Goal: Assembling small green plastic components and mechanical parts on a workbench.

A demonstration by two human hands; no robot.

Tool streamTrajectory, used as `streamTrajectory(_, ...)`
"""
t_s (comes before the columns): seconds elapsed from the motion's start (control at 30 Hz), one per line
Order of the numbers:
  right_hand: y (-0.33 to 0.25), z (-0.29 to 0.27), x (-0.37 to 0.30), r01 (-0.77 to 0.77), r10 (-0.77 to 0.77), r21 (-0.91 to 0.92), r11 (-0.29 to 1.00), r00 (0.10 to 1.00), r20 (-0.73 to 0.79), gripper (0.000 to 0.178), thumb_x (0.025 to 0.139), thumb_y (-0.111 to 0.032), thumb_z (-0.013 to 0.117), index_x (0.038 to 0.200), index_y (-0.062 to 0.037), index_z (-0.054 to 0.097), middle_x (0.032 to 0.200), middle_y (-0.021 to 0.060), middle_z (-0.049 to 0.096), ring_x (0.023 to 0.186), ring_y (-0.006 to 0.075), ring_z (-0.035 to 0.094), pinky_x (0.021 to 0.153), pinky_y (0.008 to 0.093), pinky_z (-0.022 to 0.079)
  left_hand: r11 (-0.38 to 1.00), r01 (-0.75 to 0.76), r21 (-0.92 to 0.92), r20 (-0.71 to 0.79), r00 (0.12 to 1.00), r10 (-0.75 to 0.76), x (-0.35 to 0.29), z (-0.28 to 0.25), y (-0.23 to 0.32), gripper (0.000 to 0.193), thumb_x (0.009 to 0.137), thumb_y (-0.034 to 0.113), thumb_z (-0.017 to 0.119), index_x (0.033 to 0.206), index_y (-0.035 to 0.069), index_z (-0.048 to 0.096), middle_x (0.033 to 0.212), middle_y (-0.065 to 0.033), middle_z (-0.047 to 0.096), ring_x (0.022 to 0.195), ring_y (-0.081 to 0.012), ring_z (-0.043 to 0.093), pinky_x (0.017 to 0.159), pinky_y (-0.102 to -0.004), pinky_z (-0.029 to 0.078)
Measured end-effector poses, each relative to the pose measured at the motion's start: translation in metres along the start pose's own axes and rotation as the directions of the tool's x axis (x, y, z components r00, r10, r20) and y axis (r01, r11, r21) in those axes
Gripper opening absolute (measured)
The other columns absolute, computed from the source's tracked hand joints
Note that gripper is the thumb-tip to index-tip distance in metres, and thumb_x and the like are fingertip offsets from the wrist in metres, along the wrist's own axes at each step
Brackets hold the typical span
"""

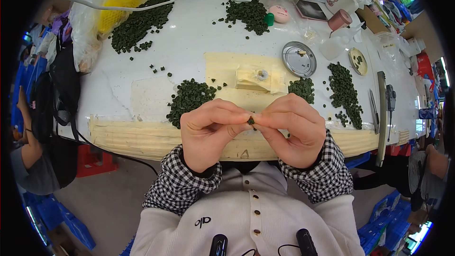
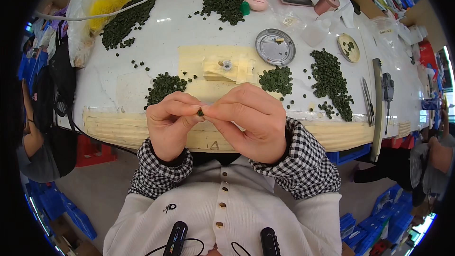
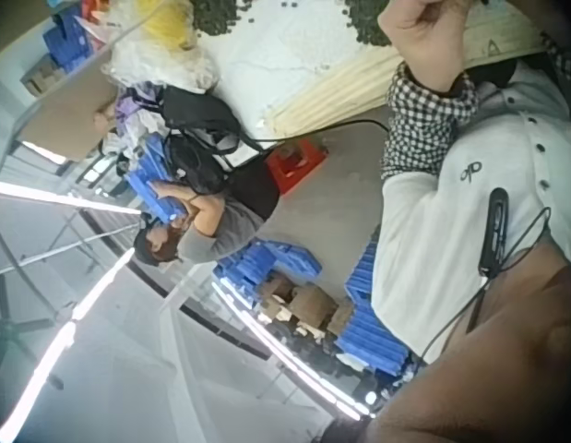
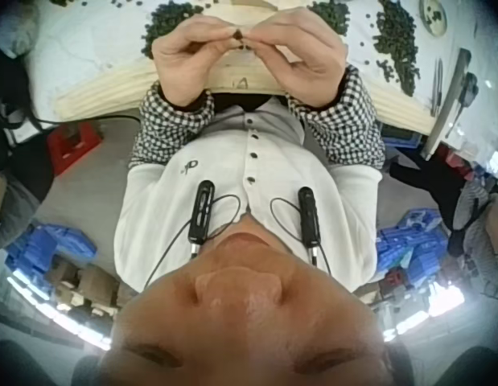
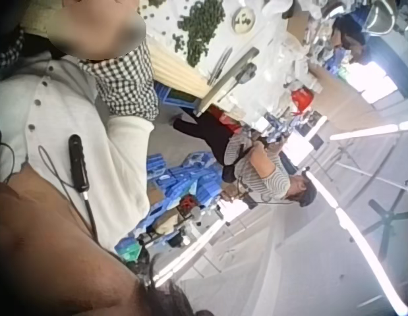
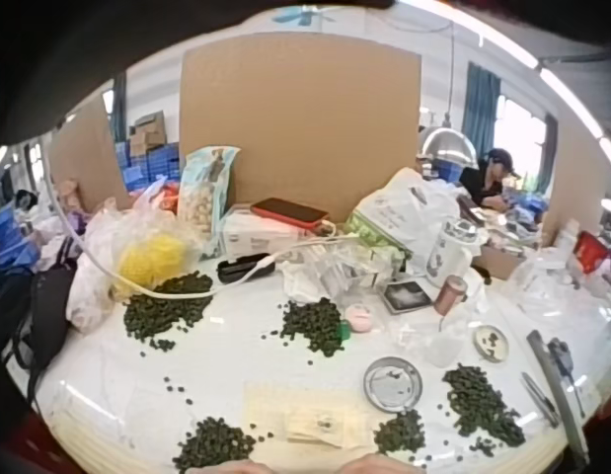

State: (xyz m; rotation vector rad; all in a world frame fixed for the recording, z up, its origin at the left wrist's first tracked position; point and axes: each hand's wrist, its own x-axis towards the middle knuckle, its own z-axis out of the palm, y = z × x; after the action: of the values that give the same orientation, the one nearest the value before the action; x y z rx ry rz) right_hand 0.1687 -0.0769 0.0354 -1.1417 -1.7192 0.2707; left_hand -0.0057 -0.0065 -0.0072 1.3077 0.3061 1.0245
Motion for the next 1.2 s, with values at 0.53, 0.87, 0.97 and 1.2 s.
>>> streamTrajectory(0.53, -0.0002, 0.0052, -0.0027, -0.014, 0.014, 0.001, 1.000, 0.999, -0.045, 0.025, 0.071, 0.007, 0.073, 0.095, -0.0019, 0.069, 0.083, 0.0084, 0.064, 0.072, 0.0218, 0.062, 0.063, 0.0292, 0.050, 0.999, -0.013, 0.036, -0.033, 0.999, 0.015, -0.0015, 0.0010, 0.0026, 0.020, 0.079, -0.013, 0.068, 0.096, -0.002, 0.069, 0.094, -0.0122, 0.066, 0.085, -0.0159, 0.063, 0.073, -0.0255, 0.052)
streamTrajectory(0.87, -0.0004, 0.0047, -0.0028, -0.023, 0.024, 0.007, 1.000, 0.998, -0.062, 0.025, 0.072, 0.006, 0.073, 0.095, -0.0019, 0.070, 0.084, 0.0078, 0.065, 0.073, 0.0207, 0.063, 0.062, 0.0283, 0.050, 0.999, 0.044, -0.017, -0.038, 0.998, -0.045, -0.0020, 0.0017, 0.0022, 0.019, 0.080, -0.011, 0.068, 0.097, -0.004, 0.067, 0.095, -0.0116, 0.066, 0.086, -0.0151, 0.062, 0.075, -0.0257, 0.050)
streamTrajectory(0.97, -0.0004, 0.0048, -0.0030, -0.024, 0.024, 0.006, 1.000, 0.998, -0.062, 0.025, 0.072, 0.007, 0.073, 0.095, -0.0019, 0.070, 0.084, 0.0077, 0.065, 0.072, 0.0204, 0.063, 0.062, 0.0281, 0.050, 0.999, 0.036, 0.015, -0.038, 0.999, -0.035, -0.0019, 0.0016, 0.0020, 0.019, 0.080, -0.011, 0.068, 0.096, -0.003, 0.067, 0.094, -0.0114, 0.066, 0.085, -0.0149, 0.062, 0.074, -0.0256, 0.050)
streamTrajectory(1.2, 0.0003, 0.0048, -0.0029, -0.016, 0.017, 0.002, 1.000, 0.998, -0.055, 0.025, 0.072, 0.007, 0.073, 0.095, -0.0021, 0.070, 0.084, 0.0074, 0.065, 0.073, 0.0201, 0.063, 0.062, 0.0281, 0.050, 1.000, 0.021, 0.013, -0.037, 0.999, -0.021, -0.0012, 0.0024, 0.0034, 0.019, 0.079, -0.012, 0.068, 0.096, -0.003, 0.067, 0.093, -0.0118, 0.066, 0.084, -0.0152, 0.062, 0.074, -0.0258, 0.050)
